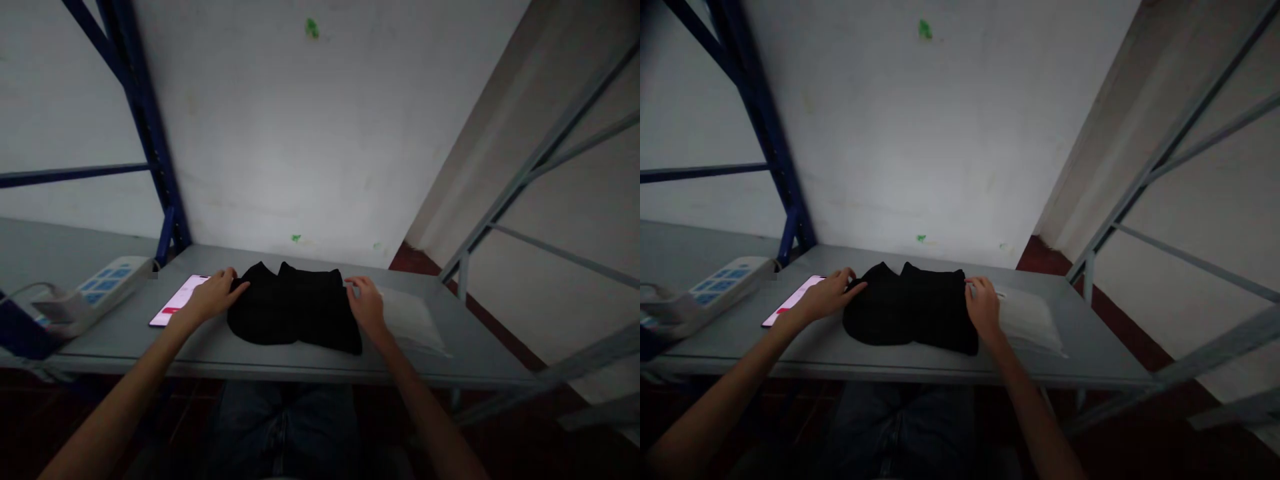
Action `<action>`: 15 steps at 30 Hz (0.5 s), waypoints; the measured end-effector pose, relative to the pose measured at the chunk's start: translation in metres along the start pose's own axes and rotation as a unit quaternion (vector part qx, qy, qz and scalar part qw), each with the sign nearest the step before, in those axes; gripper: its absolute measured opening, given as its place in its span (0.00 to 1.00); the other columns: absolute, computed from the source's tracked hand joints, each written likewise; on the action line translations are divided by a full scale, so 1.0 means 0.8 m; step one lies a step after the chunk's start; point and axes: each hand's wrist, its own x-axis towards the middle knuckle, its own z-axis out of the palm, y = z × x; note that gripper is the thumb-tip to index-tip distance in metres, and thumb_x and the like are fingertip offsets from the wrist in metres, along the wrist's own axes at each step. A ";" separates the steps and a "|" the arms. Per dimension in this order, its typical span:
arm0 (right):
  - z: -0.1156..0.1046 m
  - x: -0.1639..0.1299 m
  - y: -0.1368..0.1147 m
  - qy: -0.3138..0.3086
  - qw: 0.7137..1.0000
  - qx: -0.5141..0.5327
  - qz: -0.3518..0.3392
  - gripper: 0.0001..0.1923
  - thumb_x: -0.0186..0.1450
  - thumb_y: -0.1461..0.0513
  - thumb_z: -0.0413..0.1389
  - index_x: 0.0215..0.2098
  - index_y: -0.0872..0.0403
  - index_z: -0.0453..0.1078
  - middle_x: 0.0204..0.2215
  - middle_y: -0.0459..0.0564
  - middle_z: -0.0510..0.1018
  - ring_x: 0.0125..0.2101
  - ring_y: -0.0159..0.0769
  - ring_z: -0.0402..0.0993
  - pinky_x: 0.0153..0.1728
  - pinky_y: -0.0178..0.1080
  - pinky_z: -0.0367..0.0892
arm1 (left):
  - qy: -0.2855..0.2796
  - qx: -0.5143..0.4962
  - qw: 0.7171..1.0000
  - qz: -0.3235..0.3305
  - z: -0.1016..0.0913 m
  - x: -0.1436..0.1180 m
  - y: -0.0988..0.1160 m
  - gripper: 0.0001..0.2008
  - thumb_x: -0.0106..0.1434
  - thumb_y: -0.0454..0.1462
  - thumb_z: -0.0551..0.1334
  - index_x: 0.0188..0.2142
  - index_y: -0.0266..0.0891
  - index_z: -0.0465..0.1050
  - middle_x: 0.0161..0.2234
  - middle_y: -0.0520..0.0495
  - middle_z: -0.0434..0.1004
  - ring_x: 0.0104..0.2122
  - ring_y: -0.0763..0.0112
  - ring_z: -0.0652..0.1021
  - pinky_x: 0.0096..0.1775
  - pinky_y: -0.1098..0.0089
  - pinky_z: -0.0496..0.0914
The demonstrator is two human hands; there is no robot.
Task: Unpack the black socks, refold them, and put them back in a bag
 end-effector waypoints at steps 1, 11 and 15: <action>-0.001 -0.007 -0.016 -0.004 1.000 0.005 -0.022 0.15 0.71 0.62 0.50 0.48 0.52 0.78 0.46 0.55 0.80 0.49 0.45 0.76 0.54 0.48 0.70 | -0.004 -0.001 1.000 -0.017 0.002 -0.001 0.001 0.26 0.67 0.58 0.53 0.49 0.40 0.69 0.41 0.37 0.81 0.43 0.48 0.82 0.43 0.58 0.74; 0.046 -0.050 -0.126 -0.186 0.972 0.011 -0.145 0.22 0.77 0.58 0.49 0.66 0.51 0.67 0.63 0.55 0.73 0.63 0.47 0.64 0.61 0.52 0.64 | -0.037 -0.067 0.991 -0.111 0.018 0.014 -0.009 0.27 0.59 0.59 0.63 0.45 0.41 0.75 0.38 0.42 0.85 0.40 0.50 0.84 0.35 0.63 0.72; 0.056 -0.054 -0.132 -0.212 0.967 -0.025 -0.136 0.25 0.78 0.54 0.47 0.70 0.54 0.62 0.68 0.57 0.67 0.68 0.51 0.58 0.63 0.57 0.60 | -0.009 -0.074 0.991 -0.108 0.015 0.016 -0.011 0.21 0.58 0.55 0.66 0.41 0.43 0.74 0.40 0.43 0.85 0.40 0.53 0.84 0.35 0.64 0.71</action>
